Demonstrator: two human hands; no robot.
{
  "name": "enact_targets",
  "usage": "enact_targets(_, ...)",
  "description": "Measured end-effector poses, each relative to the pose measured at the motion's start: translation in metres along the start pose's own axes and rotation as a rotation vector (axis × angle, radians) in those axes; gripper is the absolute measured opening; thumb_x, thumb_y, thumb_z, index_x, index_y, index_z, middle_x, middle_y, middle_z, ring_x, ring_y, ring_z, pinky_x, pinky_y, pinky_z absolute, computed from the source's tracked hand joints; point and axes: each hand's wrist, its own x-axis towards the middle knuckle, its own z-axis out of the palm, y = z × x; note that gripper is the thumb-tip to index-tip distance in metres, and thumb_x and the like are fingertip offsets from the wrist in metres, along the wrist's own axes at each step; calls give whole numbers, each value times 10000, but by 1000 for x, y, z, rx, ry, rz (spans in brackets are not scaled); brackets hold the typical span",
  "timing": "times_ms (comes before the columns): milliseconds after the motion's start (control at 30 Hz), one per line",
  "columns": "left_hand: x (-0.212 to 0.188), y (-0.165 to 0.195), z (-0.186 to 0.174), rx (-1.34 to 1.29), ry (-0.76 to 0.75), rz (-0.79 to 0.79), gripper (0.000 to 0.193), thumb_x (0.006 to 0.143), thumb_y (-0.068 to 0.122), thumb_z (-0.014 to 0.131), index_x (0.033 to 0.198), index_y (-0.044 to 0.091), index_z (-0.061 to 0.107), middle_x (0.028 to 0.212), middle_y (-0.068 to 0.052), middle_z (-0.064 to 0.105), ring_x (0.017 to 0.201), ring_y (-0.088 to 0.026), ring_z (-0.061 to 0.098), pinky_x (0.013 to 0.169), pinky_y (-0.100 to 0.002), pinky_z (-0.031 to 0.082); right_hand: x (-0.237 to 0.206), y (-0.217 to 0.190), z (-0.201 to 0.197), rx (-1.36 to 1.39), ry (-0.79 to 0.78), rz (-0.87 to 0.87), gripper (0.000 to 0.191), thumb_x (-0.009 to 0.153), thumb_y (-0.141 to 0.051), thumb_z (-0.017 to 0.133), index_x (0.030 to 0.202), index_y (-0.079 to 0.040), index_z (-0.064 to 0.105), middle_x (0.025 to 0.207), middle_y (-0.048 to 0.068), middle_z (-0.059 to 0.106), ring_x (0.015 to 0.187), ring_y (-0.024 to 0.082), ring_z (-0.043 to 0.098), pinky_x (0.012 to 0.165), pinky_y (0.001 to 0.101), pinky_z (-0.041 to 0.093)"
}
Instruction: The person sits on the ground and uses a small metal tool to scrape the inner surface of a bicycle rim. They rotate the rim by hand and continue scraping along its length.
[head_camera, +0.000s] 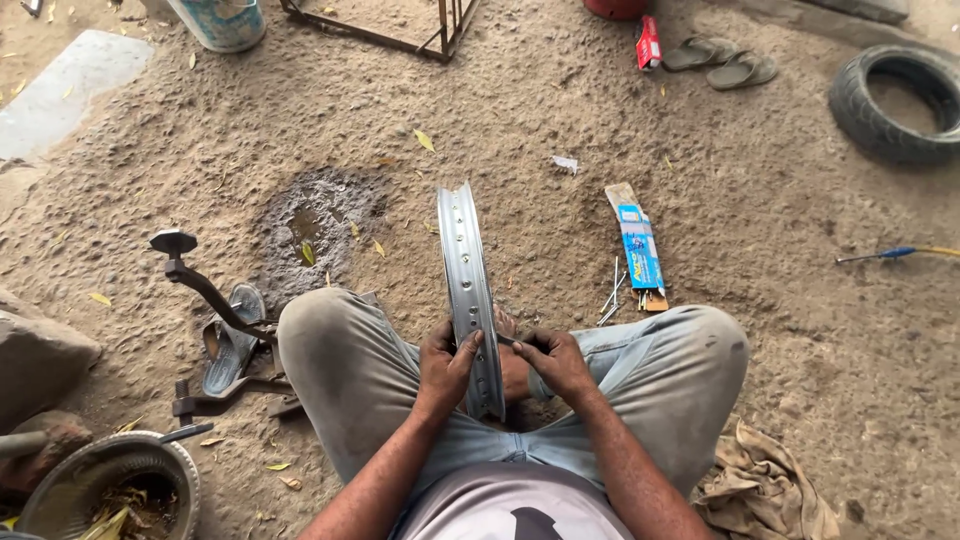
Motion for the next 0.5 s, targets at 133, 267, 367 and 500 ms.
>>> enact_targets(133,3,8,2,-74,-37,-7,183,959,127,714,1111,25,710,941,-65,762,837,-121,700,754,-273,579,2,-7,4,92,-28,6,250,899,-276,750,920,-28,773,759,24,720,704,98,628,644,289,518)
enact_targets(267,1,15,3,202,5,85,199,963,171,719,1087,16,730,926,-104,745,855,-187,725,761,-323,588,8,-16,12,53,-25,-10,254,906,-278,750,893,-25,772,721,22,709,673,89,617,621,281,504)
enact_targets(367,-2,13,4,344,47,58,285,970,258,684,1120,16,707,952,-138,730,897,-234,720,787,-363,571,11,-20,17,92,-50,-64,244,912,-261,748,890,-19,763,721,18,684,670,84,588,608,275,492)
enact_targets(500,2,2,2,476,-13,-203,420,1003,405,598,1152,19,667,951,-147,727,915,-243,717,801,-375,562,14,-25,16,136,-64,-61,232,929,-237,728,877,-14,767,720,11,685,671,90,606,612,274,504)
